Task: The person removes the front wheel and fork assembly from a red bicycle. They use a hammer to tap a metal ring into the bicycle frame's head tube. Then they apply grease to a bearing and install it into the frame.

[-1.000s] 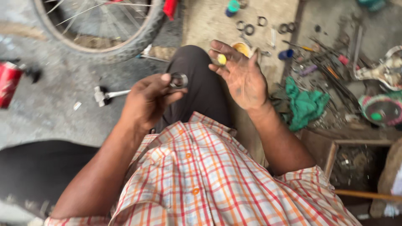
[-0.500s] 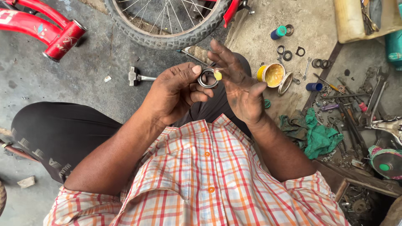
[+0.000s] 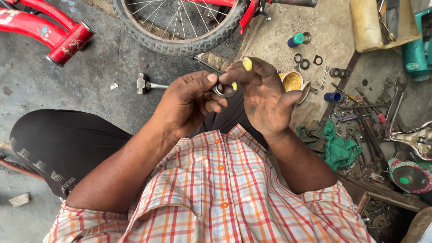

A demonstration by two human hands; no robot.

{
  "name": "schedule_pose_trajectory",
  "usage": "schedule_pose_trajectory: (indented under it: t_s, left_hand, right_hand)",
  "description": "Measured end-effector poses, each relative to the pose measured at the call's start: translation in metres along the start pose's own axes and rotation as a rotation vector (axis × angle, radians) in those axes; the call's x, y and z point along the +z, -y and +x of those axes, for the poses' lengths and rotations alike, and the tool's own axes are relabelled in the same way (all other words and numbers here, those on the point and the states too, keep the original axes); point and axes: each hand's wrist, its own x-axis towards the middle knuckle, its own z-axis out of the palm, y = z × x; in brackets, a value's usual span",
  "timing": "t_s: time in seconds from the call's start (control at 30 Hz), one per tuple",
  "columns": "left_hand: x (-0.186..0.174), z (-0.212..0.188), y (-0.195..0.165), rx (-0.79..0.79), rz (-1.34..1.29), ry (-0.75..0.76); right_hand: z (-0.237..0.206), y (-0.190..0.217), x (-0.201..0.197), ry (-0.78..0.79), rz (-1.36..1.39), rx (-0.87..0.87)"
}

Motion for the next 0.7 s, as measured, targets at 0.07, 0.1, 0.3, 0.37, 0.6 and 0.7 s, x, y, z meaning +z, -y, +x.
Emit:
schedule_pose_trajectory:
  t_s: [0.07,0.1,0.3,0.37,0.6,0.7]
  left_hand:
    - [0.002,-0.001,-0.004,0.026,-0.015,-0.043]
    - [0.004,-0.002,-0.005,0.040,-0.024,-0.067]
    - [0.015,-0.001,-0.002,0.049,-0.058,-0.063]
    - [0.020,-0.003,0.005,0.038,-0.092,-0.027]
    - [0.023,-0.007,0.012,0.037,-0.164,0.033]
    - [0.020,-0.005,0.015,0.013,-0.143,0.043]
  right_hand:
    - [-0.002,0.003,0.004,0.014,-0.024,-0.034]
    - [-0.004,0.006,0.006,0.025,-0.032,-0.047]
    - [-0.006,0.018,0.016,-0.069,-0.128,-0.087]
    - [-0.006,0.014,0.020,-0.102,-0.153,-0.099]
    - [-0.019,0.002,0.025,-0.090,-0.390,-0.205]
    - [-0.016,0.008,0.015,-0.183,-0.392,-0.235]
